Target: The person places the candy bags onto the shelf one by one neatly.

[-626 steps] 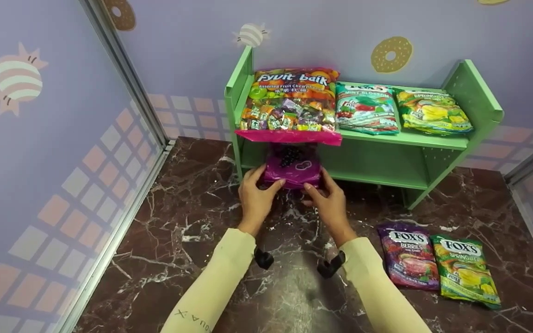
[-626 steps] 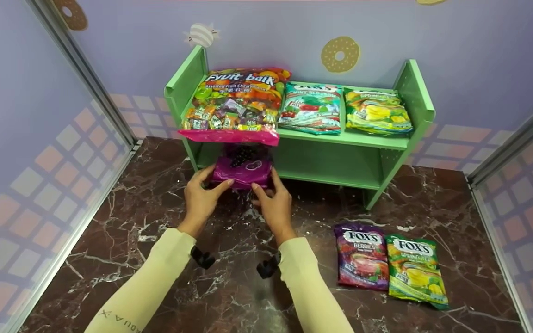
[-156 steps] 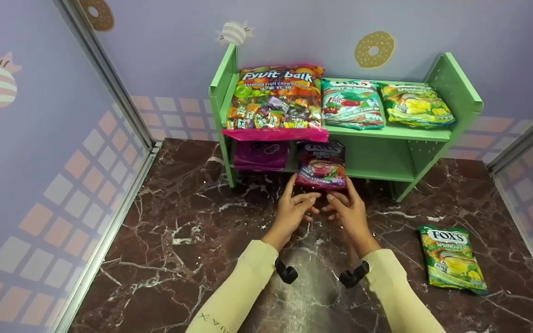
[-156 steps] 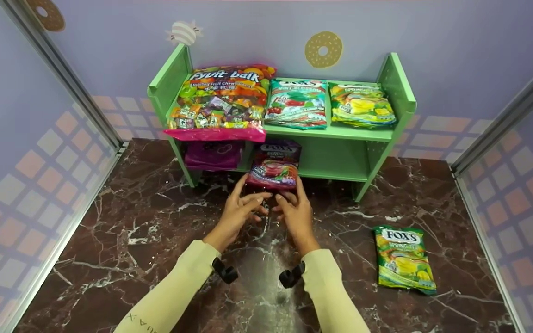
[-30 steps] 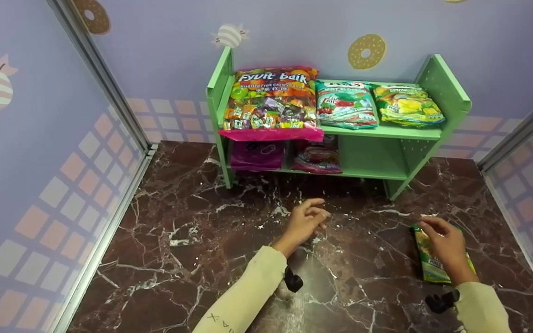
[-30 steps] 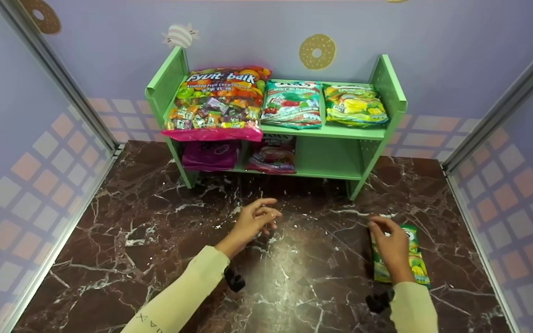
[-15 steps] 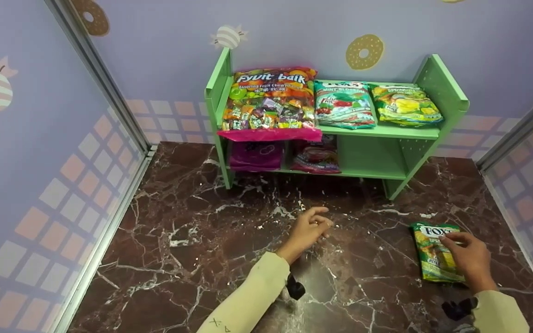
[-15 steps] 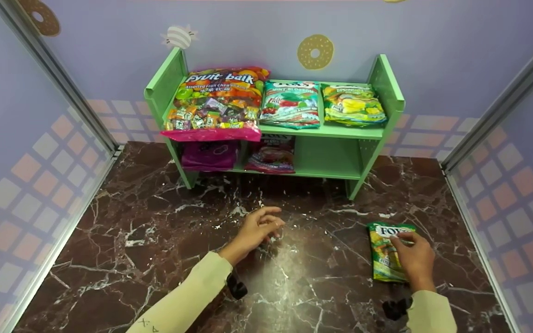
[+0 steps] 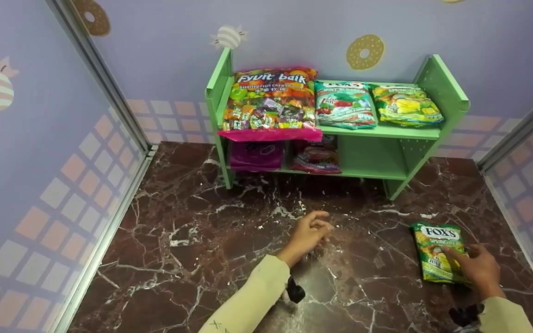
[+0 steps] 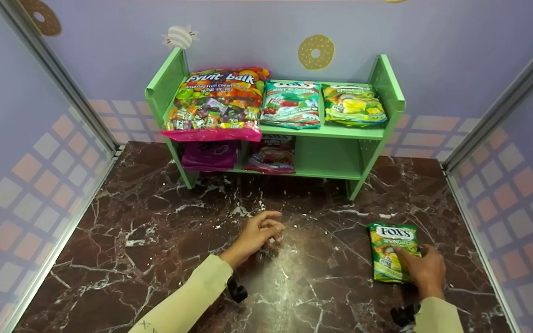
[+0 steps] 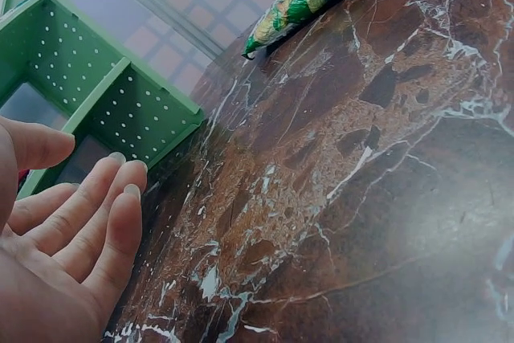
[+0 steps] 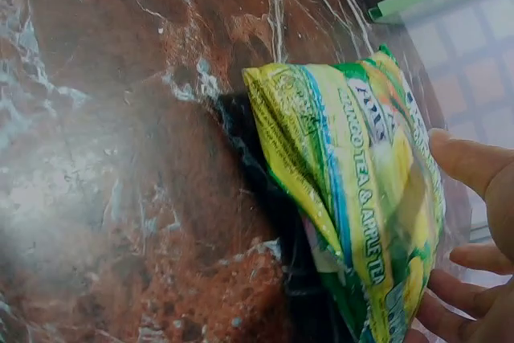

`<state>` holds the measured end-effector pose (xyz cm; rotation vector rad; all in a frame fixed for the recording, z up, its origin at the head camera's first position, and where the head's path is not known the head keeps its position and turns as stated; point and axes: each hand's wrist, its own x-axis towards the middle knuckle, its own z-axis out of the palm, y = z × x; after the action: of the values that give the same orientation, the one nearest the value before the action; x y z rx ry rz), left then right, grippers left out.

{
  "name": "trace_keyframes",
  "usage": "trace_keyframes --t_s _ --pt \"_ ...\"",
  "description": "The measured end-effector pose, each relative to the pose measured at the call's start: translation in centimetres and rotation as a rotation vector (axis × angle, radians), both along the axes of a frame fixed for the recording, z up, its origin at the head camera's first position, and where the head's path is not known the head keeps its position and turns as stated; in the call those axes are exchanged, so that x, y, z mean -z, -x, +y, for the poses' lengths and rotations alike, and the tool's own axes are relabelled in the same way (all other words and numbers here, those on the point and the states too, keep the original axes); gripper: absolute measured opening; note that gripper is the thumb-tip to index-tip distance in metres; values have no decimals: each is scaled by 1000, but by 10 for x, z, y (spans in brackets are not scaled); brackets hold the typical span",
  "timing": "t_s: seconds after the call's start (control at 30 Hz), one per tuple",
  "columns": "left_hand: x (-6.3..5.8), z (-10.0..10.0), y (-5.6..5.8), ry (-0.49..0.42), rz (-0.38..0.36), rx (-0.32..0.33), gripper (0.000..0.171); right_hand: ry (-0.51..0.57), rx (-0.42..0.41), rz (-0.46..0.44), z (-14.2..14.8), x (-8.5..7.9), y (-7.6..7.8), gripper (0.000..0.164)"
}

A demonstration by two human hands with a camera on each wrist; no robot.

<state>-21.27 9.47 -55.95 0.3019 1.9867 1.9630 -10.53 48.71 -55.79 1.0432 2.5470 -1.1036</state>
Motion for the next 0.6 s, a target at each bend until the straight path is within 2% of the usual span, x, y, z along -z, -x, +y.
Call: trace_keyframes --t_s 0.17,0.4,0.6 --pt "2 1 -1 6 -16 2 35 61 25 -16 4 6 -1 105" --pt "2 0 -1 -8 -28 6 34 80 70 1 2 7 0 98" --pt "2 0 -1 -19 -30 10 34 80 67 17 0 9 1 96"
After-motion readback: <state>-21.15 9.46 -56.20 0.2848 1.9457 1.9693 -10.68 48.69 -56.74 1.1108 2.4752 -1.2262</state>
